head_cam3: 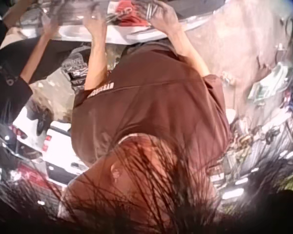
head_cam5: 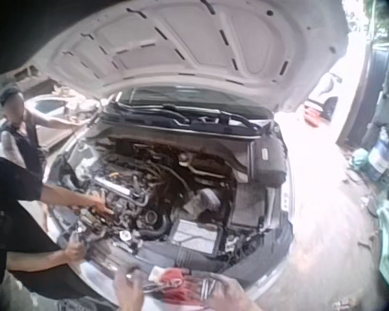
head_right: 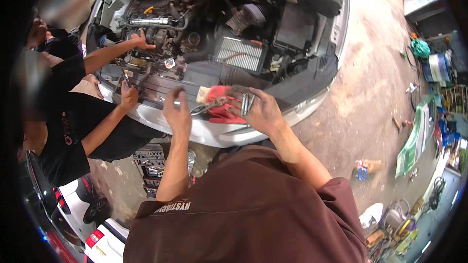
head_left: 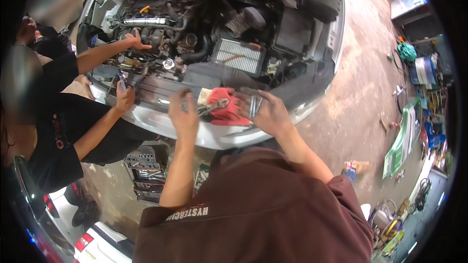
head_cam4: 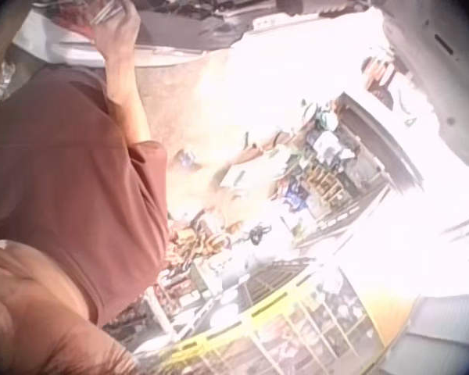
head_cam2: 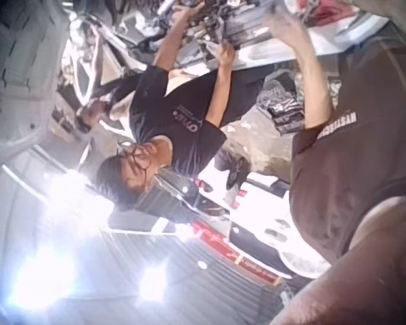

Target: The person works on a car engine by removing and replacing components using a wrench and pliers.

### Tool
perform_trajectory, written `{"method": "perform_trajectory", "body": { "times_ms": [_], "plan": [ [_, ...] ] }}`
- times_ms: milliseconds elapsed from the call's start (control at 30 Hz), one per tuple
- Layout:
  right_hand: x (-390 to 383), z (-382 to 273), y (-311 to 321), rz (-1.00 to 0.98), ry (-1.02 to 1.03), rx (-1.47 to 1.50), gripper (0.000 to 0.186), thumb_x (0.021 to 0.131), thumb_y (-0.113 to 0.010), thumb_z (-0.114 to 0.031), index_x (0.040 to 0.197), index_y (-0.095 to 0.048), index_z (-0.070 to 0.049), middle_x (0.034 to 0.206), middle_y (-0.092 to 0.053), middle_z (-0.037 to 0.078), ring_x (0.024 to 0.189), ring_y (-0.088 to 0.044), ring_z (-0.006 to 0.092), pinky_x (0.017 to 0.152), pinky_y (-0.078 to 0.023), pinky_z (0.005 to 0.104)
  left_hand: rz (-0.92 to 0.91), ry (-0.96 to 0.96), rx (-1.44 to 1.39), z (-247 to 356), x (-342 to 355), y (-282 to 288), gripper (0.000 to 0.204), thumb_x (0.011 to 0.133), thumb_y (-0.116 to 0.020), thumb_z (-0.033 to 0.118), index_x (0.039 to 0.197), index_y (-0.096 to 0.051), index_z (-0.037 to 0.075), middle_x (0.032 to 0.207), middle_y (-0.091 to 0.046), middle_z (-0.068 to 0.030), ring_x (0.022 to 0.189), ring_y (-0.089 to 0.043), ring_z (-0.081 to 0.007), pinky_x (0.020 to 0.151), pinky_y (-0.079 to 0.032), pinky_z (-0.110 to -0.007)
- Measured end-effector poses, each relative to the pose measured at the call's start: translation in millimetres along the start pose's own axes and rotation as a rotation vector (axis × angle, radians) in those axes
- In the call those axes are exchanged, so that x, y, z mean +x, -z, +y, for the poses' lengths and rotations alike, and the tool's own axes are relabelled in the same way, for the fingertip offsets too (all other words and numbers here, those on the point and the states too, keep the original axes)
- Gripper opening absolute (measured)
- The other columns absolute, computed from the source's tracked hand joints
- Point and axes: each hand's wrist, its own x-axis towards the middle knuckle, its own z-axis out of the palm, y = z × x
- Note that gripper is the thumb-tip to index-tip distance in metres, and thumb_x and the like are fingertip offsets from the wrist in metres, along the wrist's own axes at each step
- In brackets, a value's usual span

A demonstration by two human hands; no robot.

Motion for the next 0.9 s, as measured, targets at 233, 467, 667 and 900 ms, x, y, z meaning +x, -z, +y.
{"method": "perform_trajectory", "body": {
  "times_ms": [233, 467, 667, 900],
  "plan": [
    [-31.1, 44.5, -23.6, -0.049, 0.367, -1.085, 0.051, 0.105, -0.049, -0.025, 0.143, -0.052, 0.008, 0.15, -0.057, 0.021, 0.139, -0.055, 0.0312, 0.121, -0.039, 0.0422, -0.562, -0.159, -0.054, 87.7, -54.3, -6.3, 0.022, 0.093, -0.074, 0.019, 0.105, -0.073, 0.0, 0.093, -0.072, -0.0156, 0.084, -0.069, -0.0302, 0.077, -0.055, -0.04],
    [-34.8, 42.2, -1.6, 0.02, -0.008, 0.007, 0.05, 0.104, -0.048, -0.024, 0.143, -0.056, 0.006, 0.146, -0.06, 0.018, 0.137, -0.055, 0.0283, 0.117, -0.042, 0.0403, -0.709, 0.18, -0.138, 94.4, -53.3, -9.8, 0.028, 0.09, -0.077, 0.023, 0.094, -0.073, -0.004, 0.081, -0.074, -0.0181, 0.073, -0.071, -0.03, 0.066, -0.052, -0.039],
    [-36.7, 19.0, 9.0, -0.027, -0.07, -0.085, 0.05, 0.104, -0.046, -0.027, 0.142, -0.058, 0.005, 0.146, -0.061, 0.018, 0.132, -0.057, 0.0277, 0.11, -0.044, 0.0396, -0.724, 0.297, -0.028, 112.9, -62.7, -16.6, 0.031, 0.092, -0.076, 0.026, 0.091, -0.069, -0.005, 0.071, -0.065, -0.0111, 0.068, -0.065, -0.0197, 0.064, -0.049, -0.039],
    [-42.0, -2.2, 53.3, -0.254, 0.028, -0.416, 0.053, 0.109, -0.035, -0.031, 0.151, -0.047, 0.0, 0.161, -0.048, 0.015, 0.145, -0.047, 0.0267, 0.117, -0.038, 0.0462, -0.5, 0.777, -0.805, 136.0, -89.1, -30.7, 0.019, 0.098, -0.055, 0.014, 0.109, -0.064, 0.001, 0.08, -0.064, -0.0062, 0.07, -0.061, -0.0186, 0.067, -0.051, -0.036]
  ]
}}
